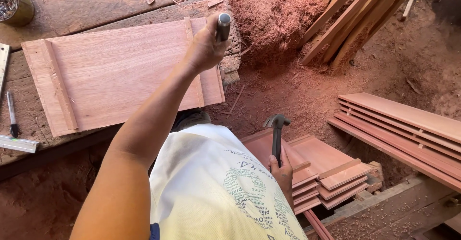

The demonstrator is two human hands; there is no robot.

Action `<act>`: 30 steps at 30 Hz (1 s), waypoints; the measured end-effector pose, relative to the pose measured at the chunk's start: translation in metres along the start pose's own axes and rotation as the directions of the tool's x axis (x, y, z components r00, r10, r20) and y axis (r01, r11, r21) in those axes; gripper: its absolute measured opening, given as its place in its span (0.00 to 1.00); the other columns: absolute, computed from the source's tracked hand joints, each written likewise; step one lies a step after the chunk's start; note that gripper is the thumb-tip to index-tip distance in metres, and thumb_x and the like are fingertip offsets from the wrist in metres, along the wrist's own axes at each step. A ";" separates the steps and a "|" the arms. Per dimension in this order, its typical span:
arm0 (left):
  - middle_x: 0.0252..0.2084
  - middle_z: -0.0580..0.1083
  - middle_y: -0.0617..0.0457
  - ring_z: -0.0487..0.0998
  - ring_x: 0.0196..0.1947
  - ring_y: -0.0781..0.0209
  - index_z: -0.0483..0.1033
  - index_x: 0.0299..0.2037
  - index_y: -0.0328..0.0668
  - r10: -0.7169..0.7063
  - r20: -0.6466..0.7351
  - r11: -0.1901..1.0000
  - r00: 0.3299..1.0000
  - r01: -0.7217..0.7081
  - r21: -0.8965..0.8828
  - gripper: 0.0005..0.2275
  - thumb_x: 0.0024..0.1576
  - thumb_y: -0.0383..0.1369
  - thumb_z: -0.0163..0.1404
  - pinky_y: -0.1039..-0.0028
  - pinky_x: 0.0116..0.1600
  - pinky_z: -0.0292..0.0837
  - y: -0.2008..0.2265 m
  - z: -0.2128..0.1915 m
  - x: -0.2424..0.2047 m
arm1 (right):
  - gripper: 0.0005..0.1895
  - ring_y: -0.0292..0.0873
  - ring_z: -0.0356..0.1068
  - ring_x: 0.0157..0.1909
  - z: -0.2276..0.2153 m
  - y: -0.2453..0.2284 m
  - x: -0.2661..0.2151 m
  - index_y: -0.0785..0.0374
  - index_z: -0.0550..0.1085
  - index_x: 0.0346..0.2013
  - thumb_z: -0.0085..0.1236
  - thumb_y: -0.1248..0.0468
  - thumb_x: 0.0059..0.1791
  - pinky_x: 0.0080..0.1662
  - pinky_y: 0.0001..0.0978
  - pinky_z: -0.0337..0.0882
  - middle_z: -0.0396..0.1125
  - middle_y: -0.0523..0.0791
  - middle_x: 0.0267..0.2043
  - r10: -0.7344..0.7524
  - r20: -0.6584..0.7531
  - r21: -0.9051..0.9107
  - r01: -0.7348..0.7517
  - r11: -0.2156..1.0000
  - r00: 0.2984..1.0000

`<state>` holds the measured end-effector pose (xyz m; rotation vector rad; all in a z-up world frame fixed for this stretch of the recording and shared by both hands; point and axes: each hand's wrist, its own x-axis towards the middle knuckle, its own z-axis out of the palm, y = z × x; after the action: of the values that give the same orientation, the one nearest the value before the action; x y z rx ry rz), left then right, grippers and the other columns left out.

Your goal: The person uses a hammer and a metal punch to drive fasteners into a wooden board on a workbench. They then move the board to a stack and use a hand saw to cut a piece of wood.

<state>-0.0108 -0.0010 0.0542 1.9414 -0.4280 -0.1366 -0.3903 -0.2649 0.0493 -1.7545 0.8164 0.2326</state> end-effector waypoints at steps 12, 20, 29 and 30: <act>0.51 0.77 0.44 0.83 0.49 0.51 0.64 0.63 0.50 0.159 -0.004 0.984 0.987 -0.158 0.080 0.20 0.63 0.26 0.54 0.65 0.54 0.84 0.004 0.009 -0.033 | 0.33 0.31 0.60 0.23 0.004 -0.049 0.011 0.63 0.57 0.74 0.50 0.67 0.53 0.26 0.25 0.63 0.62 0.39 0.26 -0.056 0.018 -0.017 0.057 0.998 0.998; 0.57 0.75 0.43 0.82 0.52 0.46 0.63 0.64 0.47 0.313 -0.051 0.942 0.948 -0.302 0.148 0.23 0.61 0.27 0.57 0.63 0.55 0.83 0.009 0.015 -0.044 | 0.33 0.31 0.64 0.25 0.001 -0.135 0.029 0.66 0.58 0.73 0.53 0.65 0.53 0.27 0.24 0.66 0.68 0.40 0.31 -0.298 0.029 -0.206 0.297 0.932 0.954; 0.56 0.75 0.43 0.83 0.49 0.46 0.63 0.63 0.48 0.286 -0.029 0.943 0.958 -0.276 0.185 0.20 0.64 0.28 0.56 0.63 0.52 0.84 0.011 0.012 -0.052 | 0.32 0.32 0.68 0.31 -0.004 -0.221 0.016 0.63 0.54 0.78 0.52 0.59 0.62 0.31 0.24 0.70 0.71 0.43 0.37 -0.739 0.141 -0.257 0.745 0.615 0.659; 0.55 0.76 0.44 0.83 0.48 0.47 0.63 0.63 0.49 0.254 -0.006 0.952 0.967 -0.249 0.177 0.19 0.65 0.29 0.56 0.63 0.51 0.84 0.009 0.013 -0.053 | 0.31 0.33 0.70 0.32 -0.003 -0.228 0.013 0.61 0.53 0.79 0.51 0.59 0.63 0.33 0.25 0.71 0.71 0.44 0.39 -0.809 0.162 -0.297 0.809 0.507 0.566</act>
<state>-0.0655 0.0035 0.0520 2.0380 -0.6835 0.0972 -0.2386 -0.2435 0.2189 -2.2810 -0.1610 -0.2918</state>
